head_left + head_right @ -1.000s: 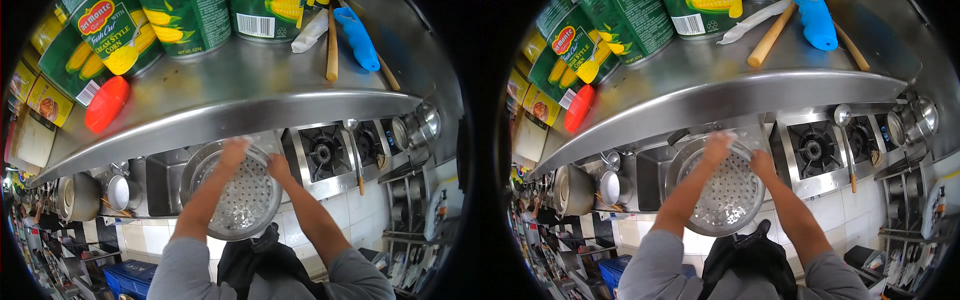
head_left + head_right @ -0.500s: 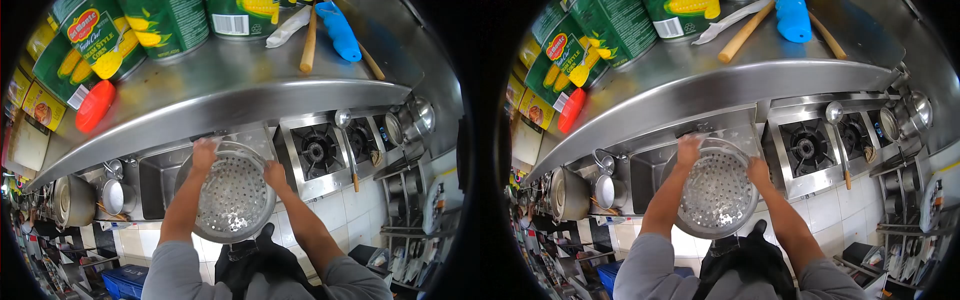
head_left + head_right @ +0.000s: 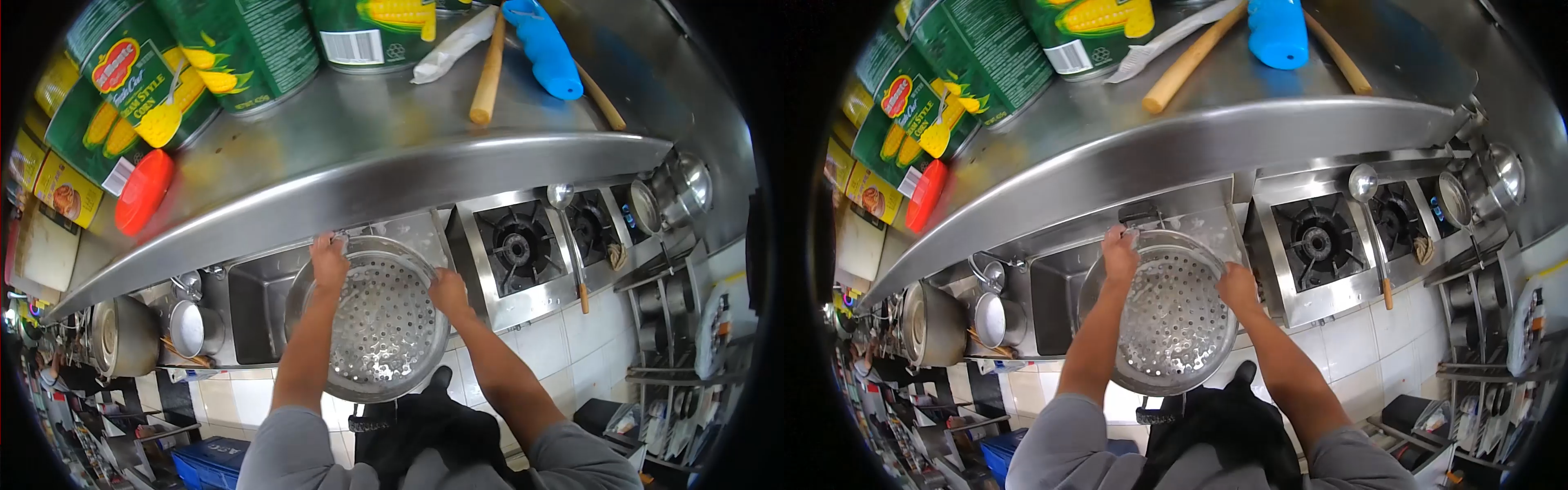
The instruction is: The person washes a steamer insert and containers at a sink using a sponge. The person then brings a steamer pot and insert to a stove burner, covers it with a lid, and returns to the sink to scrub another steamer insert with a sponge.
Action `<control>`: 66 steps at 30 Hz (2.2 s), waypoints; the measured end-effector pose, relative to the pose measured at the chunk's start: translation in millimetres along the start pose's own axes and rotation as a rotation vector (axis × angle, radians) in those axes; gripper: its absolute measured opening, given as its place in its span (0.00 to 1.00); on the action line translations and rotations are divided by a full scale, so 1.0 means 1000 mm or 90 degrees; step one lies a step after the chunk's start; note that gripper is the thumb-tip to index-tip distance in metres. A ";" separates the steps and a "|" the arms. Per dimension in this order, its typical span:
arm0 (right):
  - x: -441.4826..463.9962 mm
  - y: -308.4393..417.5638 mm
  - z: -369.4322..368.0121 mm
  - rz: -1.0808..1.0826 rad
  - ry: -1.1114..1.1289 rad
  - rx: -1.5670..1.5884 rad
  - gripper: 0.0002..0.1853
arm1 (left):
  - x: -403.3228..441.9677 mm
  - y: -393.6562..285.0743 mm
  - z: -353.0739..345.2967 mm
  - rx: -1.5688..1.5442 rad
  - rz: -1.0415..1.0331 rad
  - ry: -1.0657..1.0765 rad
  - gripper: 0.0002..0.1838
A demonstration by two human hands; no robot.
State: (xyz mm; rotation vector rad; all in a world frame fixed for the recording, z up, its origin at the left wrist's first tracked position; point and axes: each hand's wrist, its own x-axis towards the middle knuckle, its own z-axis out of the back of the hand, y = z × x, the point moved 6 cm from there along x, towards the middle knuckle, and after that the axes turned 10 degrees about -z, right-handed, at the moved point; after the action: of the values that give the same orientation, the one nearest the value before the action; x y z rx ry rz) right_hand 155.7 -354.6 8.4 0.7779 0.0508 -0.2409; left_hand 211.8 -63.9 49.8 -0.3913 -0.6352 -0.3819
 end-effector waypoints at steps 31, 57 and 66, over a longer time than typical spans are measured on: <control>0.022 -0.010 0.003 -0.021 0.015 0.022 0.10 | 0.042 -0.110 -0.058 -0.354 -0.326 0.094 0.18; 0.004 -0.015 0.004 -0.003 -0.029 0.014 0.10 | 0.017 -0.009 -0.017 -0.047 -0.194 0.082 0.22; -0.025 -0.013 0.021 -0.045 -0.091 0.095 0.07 | 0.007 -0.002 -0.030 -0.039 -0.045 0.027 0.25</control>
State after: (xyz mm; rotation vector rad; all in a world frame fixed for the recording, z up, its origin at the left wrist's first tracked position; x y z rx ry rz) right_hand 127.4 -373.4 17.5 0.9057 -0.0760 -0.3693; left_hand 231.3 -80.7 32.8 -0.4189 -0.5987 -0.4773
